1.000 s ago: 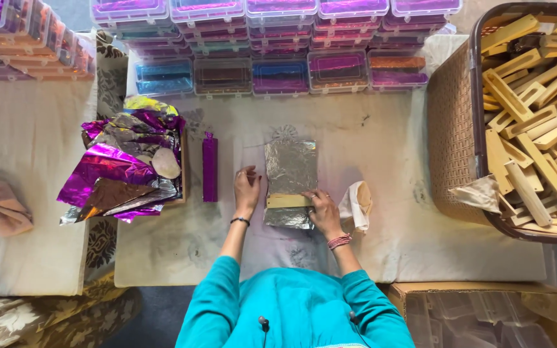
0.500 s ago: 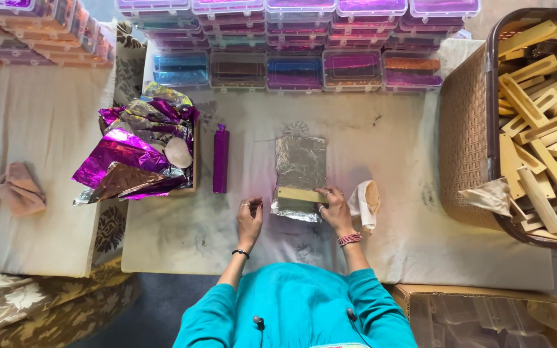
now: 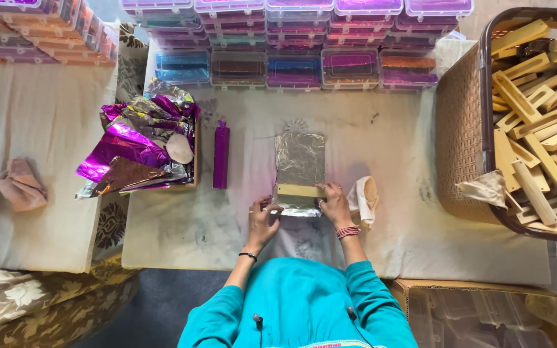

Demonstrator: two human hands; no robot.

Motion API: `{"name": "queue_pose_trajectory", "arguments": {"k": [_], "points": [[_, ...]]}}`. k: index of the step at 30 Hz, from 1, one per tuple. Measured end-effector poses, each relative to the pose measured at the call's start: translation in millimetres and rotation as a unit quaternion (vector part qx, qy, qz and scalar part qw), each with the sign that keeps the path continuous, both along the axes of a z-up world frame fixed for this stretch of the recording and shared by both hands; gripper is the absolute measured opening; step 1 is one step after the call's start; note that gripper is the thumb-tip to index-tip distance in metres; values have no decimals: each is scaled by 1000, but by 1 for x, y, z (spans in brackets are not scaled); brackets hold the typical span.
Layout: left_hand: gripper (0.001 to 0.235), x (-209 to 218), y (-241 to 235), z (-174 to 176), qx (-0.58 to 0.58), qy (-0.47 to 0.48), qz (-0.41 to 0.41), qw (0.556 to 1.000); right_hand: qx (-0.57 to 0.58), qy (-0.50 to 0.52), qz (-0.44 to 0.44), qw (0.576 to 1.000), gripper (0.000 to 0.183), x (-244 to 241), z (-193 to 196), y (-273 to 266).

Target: The person wraps a purple cylindrical candle in silver foil, pressing the foil around it. They wipe a wooden piece with a cloth, place the wrapped candle into a clear plastic box, close the box, and stack it into a storage organizer with other filled boxes.

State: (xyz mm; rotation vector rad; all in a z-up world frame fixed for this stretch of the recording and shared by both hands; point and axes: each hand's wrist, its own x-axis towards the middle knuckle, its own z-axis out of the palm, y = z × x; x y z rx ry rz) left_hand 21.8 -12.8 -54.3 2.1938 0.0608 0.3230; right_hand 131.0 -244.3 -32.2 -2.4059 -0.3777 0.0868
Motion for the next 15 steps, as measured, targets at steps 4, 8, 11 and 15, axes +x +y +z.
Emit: {"name": "queue_pose_trajectory", "arguments": {"k": [4,8,11,15], "points": [[27,-1,-2,-16,-13,1,31,999,10,-5,-5,1000,42,-1,-5,-2],[24,0,-2,-20,-19,12,45,999,4,0,-9,1000,41,-1,-6,-4],[23,0,-3,-18,-22,13,47,999,2,8,-13,1000,40,-2,-6,-3],[22,1,-4,-15,-27,18,48,998,-2,6,-11,1000,39,1,-9,-3]]}}
